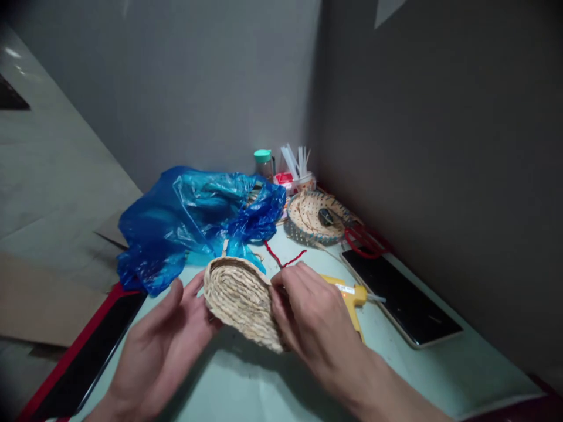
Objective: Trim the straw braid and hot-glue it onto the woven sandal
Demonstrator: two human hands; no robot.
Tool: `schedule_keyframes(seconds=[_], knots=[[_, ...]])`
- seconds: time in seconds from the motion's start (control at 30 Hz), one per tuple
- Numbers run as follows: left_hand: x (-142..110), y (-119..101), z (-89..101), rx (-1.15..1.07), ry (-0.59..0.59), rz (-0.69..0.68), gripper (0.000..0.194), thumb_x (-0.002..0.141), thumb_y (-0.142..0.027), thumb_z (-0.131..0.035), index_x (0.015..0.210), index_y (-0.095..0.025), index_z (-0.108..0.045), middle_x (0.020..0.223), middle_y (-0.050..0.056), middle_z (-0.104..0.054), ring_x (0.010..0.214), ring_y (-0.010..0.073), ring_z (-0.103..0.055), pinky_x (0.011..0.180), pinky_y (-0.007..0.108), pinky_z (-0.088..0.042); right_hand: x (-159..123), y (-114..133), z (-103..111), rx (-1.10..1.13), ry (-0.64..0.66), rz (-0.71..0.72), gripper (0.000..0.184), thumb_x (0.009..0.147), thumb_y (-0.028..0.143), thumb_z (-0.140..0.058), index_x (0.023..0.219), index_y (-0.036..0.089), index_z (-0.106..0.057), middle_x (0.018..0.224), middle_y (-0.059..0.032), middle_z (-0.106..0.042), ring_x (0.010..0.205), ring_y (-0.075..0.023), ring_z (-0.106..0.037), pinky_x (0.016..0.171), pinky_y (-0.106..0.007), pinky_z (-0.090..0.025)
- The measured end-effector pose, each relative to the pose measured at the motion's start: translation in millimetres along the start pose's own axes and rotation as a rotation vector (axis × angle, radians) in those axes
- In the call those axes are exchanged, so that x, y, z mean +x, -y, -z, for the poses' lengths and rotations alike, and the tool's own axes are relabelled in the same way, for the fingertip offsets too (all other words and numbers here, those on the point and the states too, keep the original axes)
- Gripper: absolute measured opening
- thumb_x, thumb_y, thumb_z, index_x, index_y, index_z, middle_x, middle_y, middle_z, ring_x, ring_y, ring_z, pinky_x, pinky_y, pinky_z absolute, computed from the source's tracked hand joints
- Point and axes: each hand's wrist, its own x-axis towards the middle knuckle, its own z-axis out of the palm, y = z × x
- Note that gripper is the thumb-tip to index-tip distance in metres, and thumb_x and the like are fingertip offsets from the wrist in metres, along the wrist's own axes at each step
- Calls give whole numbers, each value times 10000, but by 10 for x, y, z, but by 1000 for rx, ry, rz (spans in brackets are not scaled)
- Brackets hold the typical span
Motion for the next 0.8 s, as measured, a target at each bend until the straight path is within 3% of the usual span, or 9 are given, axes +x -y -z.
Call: schedule_keyframes(seconds=[0.07, 0.13, 0.2, 0.3, 0.4, 0.47, 0.57, 0.63, 0.8], knots=[[-32, 183, -44, -45, -40, -85, 477, 923, -341, -722, 1376, -210, -655, 1311, 130, -735, 1275, 305, -656, 1141, 448, -463, -28, 89, -3, -6, -95, -44, 98, 1007, 104, -543, 946, 180, -544, 783, 1, -570, 656, -120, -546, 609, -250, -417], [-58, 421, -99, -86, -78, -108, 478, 832, -261, -822, 1298, -212, -726, 1242, 115, -774, 1261, 322, -675, 1167, 477, -454, -86, 198, -32, 1, -154, -82, 94, 1000, 95, -552, 959, 178, -548, 796, -5, -568, 681, -124, -559, 638, -254, -431], [-88, 649, -176, -153, -188, -65, 390, 745, -287, -901, 1115, -196, -816, 1109, 109, -818, 1240, 327, -697, 1158, 447, -478, -164, 310, -79, 31, -172, -108, 93, 991, 85, -558, 981, 178, -553, 817, -15, -580, 713, -133, -576, 664, -260, -453], [-149, 849, -306, -207, -313, -133, 405, 610, -313, -975, 977, -194, -851, 1105, 128, -825, 1191, 365, -726, 1048, 427, -573, -292, 448, -118, 104, -169, -116, 119, 976, 70, -561, 1017, 182, -555, 860, -31, -614, 766, -148, -605, 686, -261, -485], [-204, 849, -382, -166, -396, -140, 405, 578, -287, -984, 947, -184, -853, 1067, 137, -834, 1089, 356, -771, 936, 394, -624, -391, 501, -45, 84, -106, -64, 166, 973, 73, -553, 1107, 170, -574, 943, -58, -658, 845, -180, -626, 732, -288, -502], [-226, 801, -391, -105, -416, -117, 394, 584, -264, -975, 943, -163, -847, 1020, 136, -840, 1005, 338, -796, 879, 374, -641, -418, 480, 63, -14, 20, -11, 160, 1011, 149, -505, 1146, 177, -585, 993, -75, -672, 888, -224, -628, 776, -345, -504], [-241, 764, -385, -6, -409, -104, 357, 612, -258, -957, 933, -153, -838, 977, 105, -843, 896, 289, -811, 776, 314, -648, -376, 405, 242, -45, 176, 29, 143, 1045, 210, -443, 1045, 208, -586, 924, -55, -662, 847, -240, -614, 792, -397, -485], [-248, 779, -389, 42, -384, -115, 316, 638, -248, -939, 917, -150, -828, 951, 83, -840, 900, 272, -805, 771, 293, -635, -303, 361, 319, -1, 126, 9, 122, 1045, 178, -472, 988, 212, -574, 846, -29, -645, 791, -216, -599, 767, -381, -467], [-273, 879, -373, 143, -347, -136, 355, 693, -243, -900, 1021, -168, -788, 998, 70, -830, 1020, 281, -772, 908, 341, -603, -146, 323, 300, 56, -40, -84, 82, 1039, 177, -561, 1115, 202, -581, 897, -20, -686, 806, -194, -621, 756, -351, -464]])
